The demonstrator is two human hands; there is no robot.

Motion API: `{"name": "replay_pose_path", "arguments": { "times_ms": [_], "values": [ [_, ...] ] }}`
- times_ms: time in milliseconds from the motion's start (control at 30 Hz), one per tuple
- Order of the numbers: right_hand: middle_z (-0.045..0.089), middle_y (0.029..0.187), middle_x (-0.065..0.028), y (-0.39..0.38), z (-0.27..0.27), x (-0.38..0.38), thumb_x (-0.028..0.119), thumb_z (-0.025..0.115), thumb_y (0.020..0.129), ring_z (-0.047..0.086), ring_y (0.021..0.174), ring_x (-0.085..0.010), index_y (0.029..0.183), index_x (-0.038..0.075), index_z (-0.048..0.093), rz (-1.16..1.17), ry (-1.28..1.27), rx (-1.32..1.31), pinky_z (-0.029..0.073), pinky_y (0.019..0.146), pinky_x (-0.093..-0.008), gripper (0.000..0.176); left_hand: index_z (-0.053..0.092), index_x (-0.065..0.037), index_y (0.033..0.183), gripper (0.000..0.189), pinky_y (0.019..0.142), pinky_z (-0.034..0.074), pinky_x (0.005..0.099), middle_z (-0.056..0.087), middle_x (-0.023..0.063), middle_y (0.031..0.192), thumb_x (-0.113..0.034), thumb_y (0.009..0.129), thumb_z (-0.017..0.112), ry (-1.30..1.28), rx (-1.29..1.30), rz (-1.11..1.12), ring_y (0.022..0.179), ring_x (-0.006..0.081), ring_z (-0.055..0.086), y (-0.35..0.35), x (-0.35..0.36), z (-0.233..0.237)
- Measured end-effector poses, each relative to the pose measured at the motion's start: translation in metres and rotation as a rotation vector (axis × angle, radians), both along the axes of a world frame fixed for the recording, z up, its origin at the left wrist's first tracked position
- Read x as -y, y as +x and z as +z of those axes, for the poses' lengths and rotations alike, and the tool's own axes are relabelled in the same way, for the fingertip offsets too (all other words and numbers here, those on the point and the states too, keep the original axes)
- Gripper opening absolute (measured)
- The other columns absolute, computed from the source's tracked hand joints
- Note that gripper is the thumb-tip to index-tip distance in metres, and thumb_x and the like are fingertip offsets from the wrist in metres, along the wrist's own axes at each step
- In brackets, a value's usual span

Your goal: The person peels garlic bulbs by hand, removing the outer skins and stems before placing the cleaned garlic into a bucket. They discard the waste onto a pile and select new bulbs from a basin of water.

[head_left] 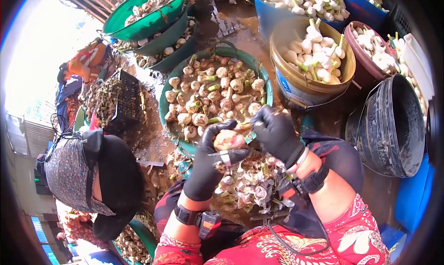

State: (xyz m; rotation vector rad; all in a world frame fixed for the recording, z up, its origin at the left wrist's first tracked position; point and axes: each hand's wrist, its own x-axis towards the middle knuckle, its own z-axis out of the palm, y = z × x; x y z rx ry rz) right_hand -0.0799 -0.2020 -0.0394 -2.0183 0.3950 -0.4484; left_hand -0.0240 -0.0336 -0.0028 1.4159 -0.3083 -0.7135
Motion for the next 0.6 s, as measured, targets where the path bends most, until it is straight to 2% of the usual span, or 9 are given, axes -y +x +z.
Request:
{"name": "replay_pose_path", "arguments": {
  "times_ms": [33, 67, 133, 167, 200, 267, 300, 400, 600],
  "values": [
    [0.058, 0.065, -0.0169, 0.005, -0.009, 0.009, 0.021, 0.061, 0.080, 0.058, 0.058, -0.0294, 0.073, 0.001, 0.053, -0.154, -0.159, 0.067, 0.047, 0.059, -0.0383, 0.022, 0.048, -0.002, 0.122, 0.064, 0.088, 0.050, 0.0288, 0.056, 0.0101, 0.118, 0.006, 0.066, 0.078, -0.020, -0.037, 0.005, 0.102, 0.0150, 0.057, 0.001, -0.002, 0.010],
    [0.058, 0.065, -0.0169, 0.004, -0.008, 0.019, 0.021, 0.061, 0.080, 0.058, 0.058, -0.0294, 0.073, 0.001, 0.053, -0.154, -0.157, 0.070, 0.047, 0.059, -0.0383, 0.022, 0.047, 0.001, 0.124, 0.066, 0.087, 0.051, 0.0300, 0.057, 0.0103, 0.117, -0.001, 0.067, 0.079, -0.113, -0.076, 0.020, 0.099, 0.0157, 0.059, 0.005, -0.009, 0.005],
    [0.057, 0.063, -0.0161, 0.002, -0.004, 0.035, 0.022, 0.061, 0.080, 0.056, 0.056, -0.0259, 0.072, 0.001, 0.053, -0.274, 0.136, -0.063, 0.045, 0.058, -0.0388, 0.024, 0.044, 0.002, 0.127, 0.067, 0.086, 0.051, 0.0307, 0.057, 0.0111, 0.116, -0.011, 0.071, 0.078, -0.192, -0.104, 0.027, 0.098, 0.0176, 0.060, 0.008, -0.014, 0.012],
    [0.057, 0.060, -0.0102, 0.001, -0.001, 0.037, 0.020, 0.062, 0.080, 0.053, 0.055, -0.0165, 0.070, 0.002, 0.053, -0.219, 0.187, -0.144, 0.044, 0.056, -0.0349, 0.023, 0.039, 0.004, 0.132, 0.069, 0.086, 0.051, 0.0320, 0.057, 0.0121, 0.115, -0.015, 0.075, 0.073, -0.108, 0.074, 0.011, 0.097, 0.0202, 0.061, 0.013, -0.016, 0.009],
    [0.057, 0.060, -0.0102, 0.000, 0.002, 0.034, 0.020, 0.062, 0.080, 0.053, 0.055, -0.0165, 0.070, 0.002, 0.053, -0.215, 0.185, -0.146, 0.044, 0.056, -0.0349, 0.023, 0.039, 0.004, 0.132, 0.069, 0.086, 0.051, 0.0320, 0.057, 0.0121, 0.115, -0.015, 0.075, 0.073, -0.109, 0.073, 0.014, 0.097, 0.0202, 0.061, 0.013, -0.017, 0.007],
    [0.055, 0.059, -0.0031, -0.003, 0.005, 0.022, 0.014, 0.062, 0.080, 0.047, 0.056, -0.0075, 0.069, 0.003, 0.054, -0.034, 0.479, -0.146, 0.042, 0.053, -0.0297, 0.018, 0.035, 0.004, 0.135, 0.070, 0.088, 0.051, 0.0351, 0.057, 0.0126, 0.114, -0.013, 0.077, 0.069, -0.175, -0.157, 0.017, 0.098, 0.0233, 0.062, 0.009, -0.017, 0.009],
    [0.055, 0.063, 0.0023, -0.002, 0.003, 0.019, 0.008, 0.062, 0.080, 0.048, 0.059, -0.0037, 0.074, 0.004, 0.057, 0.015, 0.441, -0.019, 0.041, 0.054, -0.0246, 0.009, 0.031, 0.003, 0.138, 0.071, 0.091, 0.050, 0.0381, 0.055, 0.0129, 0.117, -0.011, 0.078, 0.067, -0.202, -0.133, -0.014, 0.103, 0.0240, 0.060, 0.010, -0.017, 0.003],
    [0.057, 0.067, 0.0023, 0.000, 0.016, 0.005, 0.005, 0.062, 0.079, 0.049, 0.060, -0.0041, 0.082, 0.005, 0.059, 0.119, 0.719, 0.112, 0.043, 0.056, -0.0228, 0.004, 0.031, 0.003, 0.137, 0.068, 0.093, 0.048, 0.0394, 0.054, 0.0135, 0.119, -0.009, 0.080, 0.065, -0.290, -0.186, 0.051, 0.107, 0.0239, 0.057, 0.004, -0.008, 0.008],
    [0.061, 0.073, 0.0005, 0.001, 0.016, -0.011, 0.008, 0.068, 0.078, 0.055, 0.064, -0.0044, 0.088, 0.003, 0.062, 0.202, 0.779, -0.089, 0.047, 0.059, -0.0229, 0.012, 0.030, 0.001, 0.139, 0.070, 0.091, 0.049, 0.0358, 0.053, 0.0133, 0.120, -0.002, 0.079, 0.065, -0.147, -0.172, 0.022, 0.105, 0.0210, 0.057, 0.009, -0.005, -0.001]
  ]
}}
